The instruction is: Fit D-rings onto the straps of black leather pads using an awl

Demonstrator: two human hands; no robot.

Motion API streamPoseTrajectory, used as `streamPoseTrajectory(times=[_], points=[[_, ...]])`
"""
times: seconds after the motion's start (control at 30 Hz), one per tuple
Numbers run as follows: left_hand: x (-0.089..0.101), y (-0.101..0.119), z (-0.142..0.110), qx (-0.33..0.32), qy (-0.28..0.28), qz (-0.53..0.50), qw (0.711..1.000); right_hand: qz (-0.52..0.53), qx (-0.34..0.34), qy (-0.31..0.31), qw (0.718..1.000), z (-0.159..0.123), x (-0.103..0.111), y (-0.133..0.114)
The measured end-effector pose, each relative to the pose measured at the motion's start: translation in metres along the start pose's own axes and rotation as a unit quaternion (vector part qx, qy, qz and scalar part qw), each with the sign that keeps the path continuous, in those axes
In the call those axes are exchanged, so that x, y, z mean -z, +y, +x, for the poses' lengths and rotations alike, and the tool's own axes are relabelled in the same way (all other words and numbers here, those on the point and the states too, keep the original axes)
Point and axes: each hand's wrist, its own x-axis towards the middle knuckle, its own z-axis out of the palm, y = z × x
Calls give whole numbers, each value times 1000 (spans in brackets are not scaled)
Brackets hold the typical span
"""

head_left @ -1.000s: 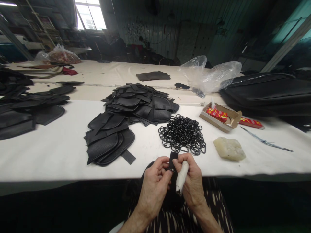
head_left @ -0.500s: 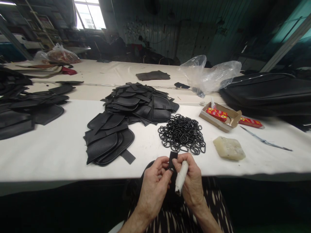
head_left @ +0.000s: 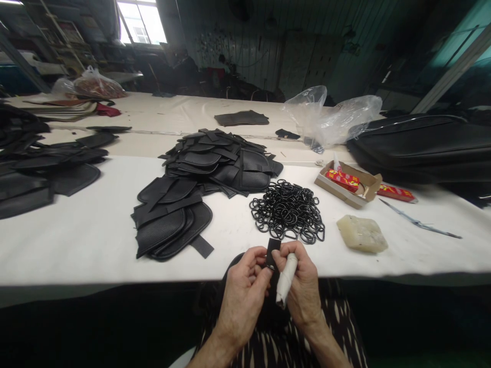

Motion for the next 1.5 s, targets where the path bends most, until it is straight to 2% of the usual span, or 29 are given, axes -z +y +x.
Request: streamPoseTrajectory(times=[0.5, 1.03, 1.33, 1.5], points=[[-3, 0, 0, 0, 19, -30, 999, -8, 4, 11, 1000, 0, -1, 0], [-3, 0, -1, -4, 25, -55, 998, -30, 6, 24, 999, -4, -2, -12], [3, 1, -1, 10, 5, -95, 995, -95, 66, 42, 992, -13, 4, -7], [5, 1, 0, 27, -6, -122, 992, -105, 68, 44, 991, -13, 8, -11]])
